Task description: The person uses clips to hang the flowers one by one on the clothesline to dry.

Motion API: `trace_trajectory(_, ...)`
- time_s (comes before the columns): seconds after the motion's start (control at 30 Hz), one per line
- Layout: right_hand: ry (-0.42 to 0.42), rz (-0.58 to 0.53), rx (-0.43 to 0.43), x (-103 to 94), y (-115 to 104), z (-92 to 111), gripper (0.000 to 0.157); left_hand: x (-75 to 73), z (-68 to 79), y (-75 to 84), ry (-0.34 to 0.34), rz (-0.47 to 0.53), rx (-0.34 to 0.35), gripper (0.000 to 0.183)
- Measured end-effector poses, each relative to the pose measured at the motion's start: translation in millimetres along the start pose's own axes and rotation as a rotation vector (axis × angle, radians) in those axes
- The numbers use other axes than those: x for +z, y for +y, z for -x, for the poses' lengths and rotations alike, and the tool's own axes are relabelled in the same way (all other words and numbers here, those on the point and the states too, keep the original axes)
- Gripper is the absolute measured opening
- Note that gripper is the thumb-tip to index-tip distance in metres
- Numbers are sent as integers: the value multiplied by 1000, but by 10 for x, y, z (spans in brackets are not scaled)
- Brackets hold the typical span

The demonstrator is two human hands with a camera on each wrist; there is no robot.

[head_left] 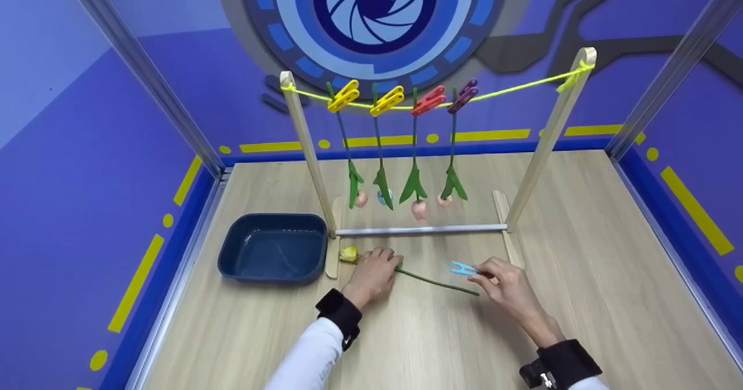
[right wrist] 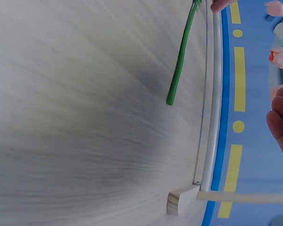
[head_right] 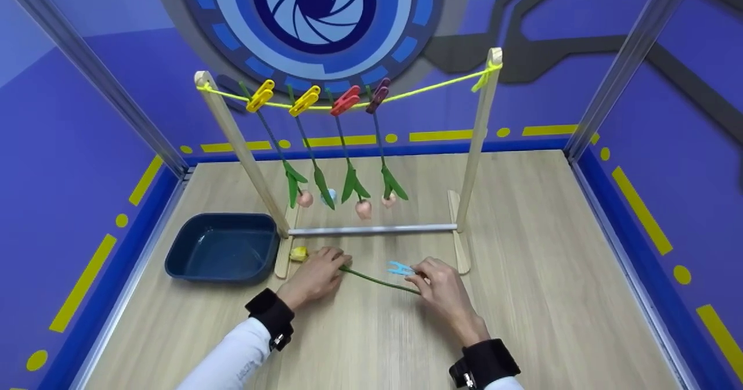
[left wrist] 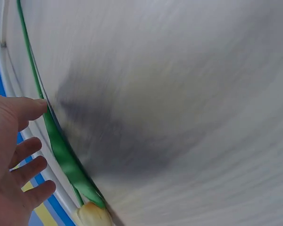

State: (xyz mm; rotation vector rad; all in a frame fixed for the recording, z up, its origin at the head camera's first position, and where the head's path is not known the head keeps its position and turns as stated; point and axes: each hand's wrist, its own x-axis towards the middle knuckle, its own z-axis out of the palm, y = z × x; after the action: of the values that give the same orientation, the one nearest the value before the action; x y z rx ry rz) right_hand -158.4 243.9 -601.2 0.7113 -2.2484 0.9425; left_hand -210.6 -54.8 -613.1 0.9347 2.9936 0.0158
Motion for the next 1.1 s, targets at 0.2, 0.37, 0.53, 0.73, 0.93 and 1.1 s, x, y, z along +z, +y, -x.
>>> trace_trajectory(0.2,-5,-2,29,-11,11,21,25,57,-46,40,-71,-66,57,39)
trace_trajectory(0.37,-16,24,54,-59,44,42,24,86,-10,61,-28,-114,95,29)
trace_trajectory(0.53,-20,54,102,-111,93,73,22,122,55,52,80,-168,159,21)
trace_trajectory(0.73,-28,91,141,-150,149,90,21,178,103,23,127,-179,169,17)
trace_trajectory(0.93,-26,143,176,-179,212,100,19,150,128,-17,110,-162,169,12)
trace_trajectory(1.1,-26,170,234,-198,258,130,18,79,131,-46,117,-122,169,8)
